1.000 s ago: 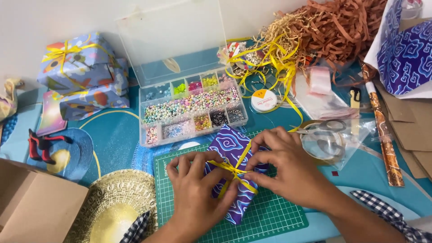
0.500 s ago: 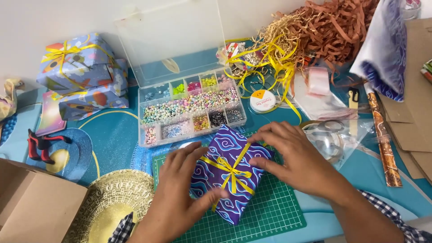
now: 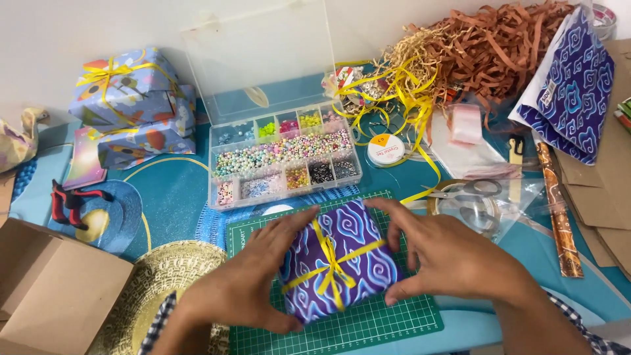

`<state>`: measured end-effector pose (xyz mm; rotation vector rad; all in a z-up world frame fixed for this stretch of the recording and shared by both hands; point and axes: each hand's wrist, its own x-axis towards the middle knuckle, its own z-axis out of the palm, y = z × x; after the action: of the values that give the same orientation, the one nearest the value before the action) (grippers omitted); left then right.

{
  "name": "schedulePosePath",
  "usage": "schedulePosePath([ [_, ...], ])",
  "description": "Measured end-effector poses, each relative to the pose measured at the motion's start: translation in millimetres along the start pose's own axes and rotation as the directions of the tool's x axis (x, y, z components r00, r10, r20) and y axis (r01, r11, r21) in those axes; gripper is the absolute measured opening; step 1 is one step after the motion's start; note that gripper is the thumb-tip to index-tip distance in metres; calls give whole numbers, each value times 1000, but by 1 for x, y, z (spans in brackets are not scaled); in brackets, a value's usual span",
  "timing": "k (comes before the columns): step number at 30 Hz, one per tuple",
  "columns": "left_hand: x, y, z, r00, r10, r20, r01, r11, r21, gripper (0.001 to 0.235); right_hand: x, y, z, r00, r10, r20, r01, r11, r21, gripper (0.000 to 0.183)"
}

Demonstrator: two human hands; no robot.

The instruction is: The person wraps a small gift box with purple patterned paper and secures it with a yellow ribbon. They tie the ribbon into a bow on top of the package. The person then picks up a larger sheet of the same wrapping paper.

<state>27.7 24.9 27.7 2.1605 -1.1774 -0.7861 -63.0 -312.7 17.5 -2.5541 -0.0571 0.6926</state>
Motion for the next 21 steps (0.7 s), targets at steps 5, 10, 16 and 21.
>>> schedulePosePath([
  [5, -10, 0, -4, 971, 178, -159, -178, 984, 14, 112, 9, 8, 5, 953, -106, -282, 127, 990, 56, 81],
  [10, 0, 5, 25, 902, 48, -428, -8, 996, 94, 65, 38, 2, 33, 755, -360, -548, 477, 875, 82, 38],
  [16, 8, 5, 45, 884, 51, -465, 16, 990, 139, 25, 45, -14, 49, 615, -560, -555, 598, 790, -135, 23],
  [21, 9, 4, 40, 905, -14, -425, 78, 988, 133, 13, 30, -12, 39, 659, -538, -525, 562, 817, -132, 32],
])
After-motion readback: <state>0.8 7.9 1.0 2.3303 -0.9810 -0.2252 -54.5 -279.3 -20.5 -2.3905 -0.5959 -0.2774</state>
